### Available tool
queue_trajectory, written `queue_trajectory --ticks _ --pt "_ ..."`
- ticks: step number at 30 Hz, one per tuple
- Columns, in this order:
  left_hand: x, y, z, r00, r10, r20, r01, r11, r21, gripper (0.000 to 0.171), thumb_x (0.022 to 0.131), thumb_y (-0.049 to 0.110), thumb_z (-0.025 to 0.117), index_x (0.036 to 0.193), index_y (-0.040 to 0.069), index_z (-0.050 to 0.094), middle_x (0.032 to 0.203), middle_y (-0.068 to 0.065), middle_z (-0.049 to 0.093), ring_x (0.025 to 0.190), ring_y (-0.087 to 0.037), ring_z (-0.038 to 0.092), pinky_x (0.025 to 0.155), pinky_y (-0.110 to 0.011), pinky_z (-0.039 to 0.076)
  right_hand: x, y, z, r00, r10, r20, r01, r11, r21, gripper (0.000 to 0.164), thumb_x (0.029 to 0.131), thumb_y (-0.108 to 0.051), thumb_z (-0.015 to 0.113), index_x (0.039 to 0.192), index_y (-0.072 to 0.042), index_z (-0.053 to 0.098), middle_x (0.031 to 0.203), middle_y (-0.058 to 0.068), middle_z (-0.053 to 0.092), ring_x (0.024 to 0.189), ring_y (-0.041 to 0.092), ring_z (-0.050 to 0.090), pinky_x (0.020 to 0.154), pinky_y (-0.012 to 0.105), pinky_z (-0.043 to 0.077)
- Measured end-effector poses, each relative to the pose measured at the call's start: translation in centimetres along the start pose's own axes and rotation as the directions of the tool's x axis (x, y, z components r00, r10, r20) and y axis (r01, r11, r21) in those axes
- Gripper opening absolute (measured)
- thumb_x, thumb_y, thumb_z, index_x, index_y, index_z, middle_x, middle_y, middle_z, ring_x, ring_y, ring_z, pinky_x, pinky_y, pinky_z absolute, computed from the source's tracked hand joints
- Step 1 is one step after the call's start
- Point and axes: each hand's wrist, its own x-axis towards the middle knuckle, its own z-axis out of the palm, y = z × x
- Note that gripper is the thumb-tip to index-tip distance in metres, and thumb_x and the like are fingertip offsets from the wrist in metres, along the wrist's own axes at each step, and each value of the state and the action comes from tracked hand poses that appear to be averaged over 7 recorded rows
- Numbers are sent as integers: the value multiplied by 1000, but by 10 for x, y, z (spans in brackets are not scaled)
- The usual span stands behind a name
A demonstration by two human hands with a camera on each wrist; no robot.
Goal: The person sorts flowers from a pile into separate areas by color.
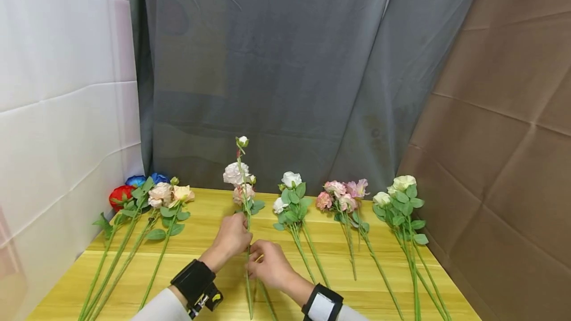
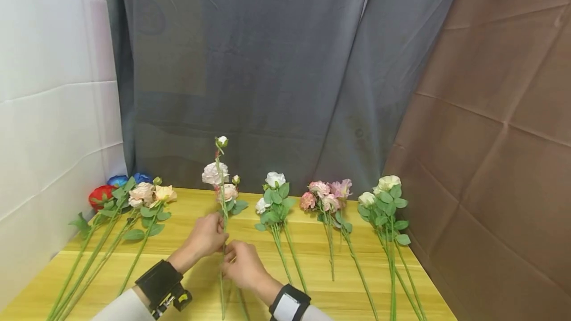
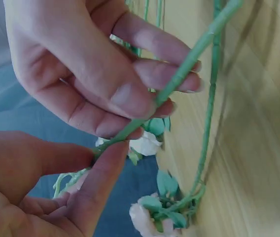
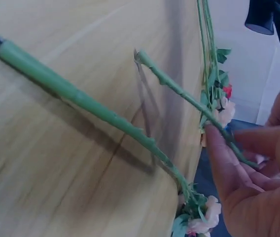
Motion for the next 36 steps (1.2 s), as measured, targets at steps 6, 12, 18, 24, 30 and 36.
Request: queue_trajectory --ticks 6,12,18,24,30,36 --pt "1 5 -1 996 78 -49 -79 996 -35 16 82 -5 69 81 4 56 56 3 50 48 -10 47 49 -25 36 -2 -4 -13 1000 -23 -2 23 1000 -4 14 97 5 59 110 9 60 95 21 66 74 35 71 69 51 62" --pt "5 -2 2 991 117 -65 -125 983 -131 12 96 16 72 90 9 64 72 2 61 50 -8 55 50 -25 45 -10 -5 -42 998 -50 -35 48 997 -54 10 97 7 58 107 9 58 92 18 64 71 25 69 68 46 62" --pt "6 -25 -18 993 67 -97 -73 996 -58 13 101 21 66 91 13 65 78 1 61 55 -12 50 54 -28 42 -18 8 -74 991 -57 -118 52 998 -43 12 98 9 57 109 12 54 93 24 62 72 28 66 67 46 62" --pt "1 -60 -48 998 -4 -70 5 1000 27 14 103 20 63 96 8 66 80 -2 62 62 -14 52 57 -30 43 -26 26 -92 991 3 -130 -12 998 -65 11 99 9 55 109 14 54 90 21 61 73 26 66 69 46 62" --pt "-6 -91 -75 995 -3 -102 16 991 130 13 100 16 64 96 4 66 84 -6 65 68 -17 55 62 -34 44 -30 46 -102 989 53 -141 -59 998 -34 8 100 8 51 105 15 51 84 13 56 73 23 66 69 45 62" --pt "-14 -118 -94 992 -48 -114 68 981 181 10 97 11 63 96 1 64 88 -9 65 76 -22 60 66 -38 46 -31 61 -106 984 136 -117 -138 990 -15 10 98 9 50 102 18 51 79 12 53 71 26 67 67 43 62"
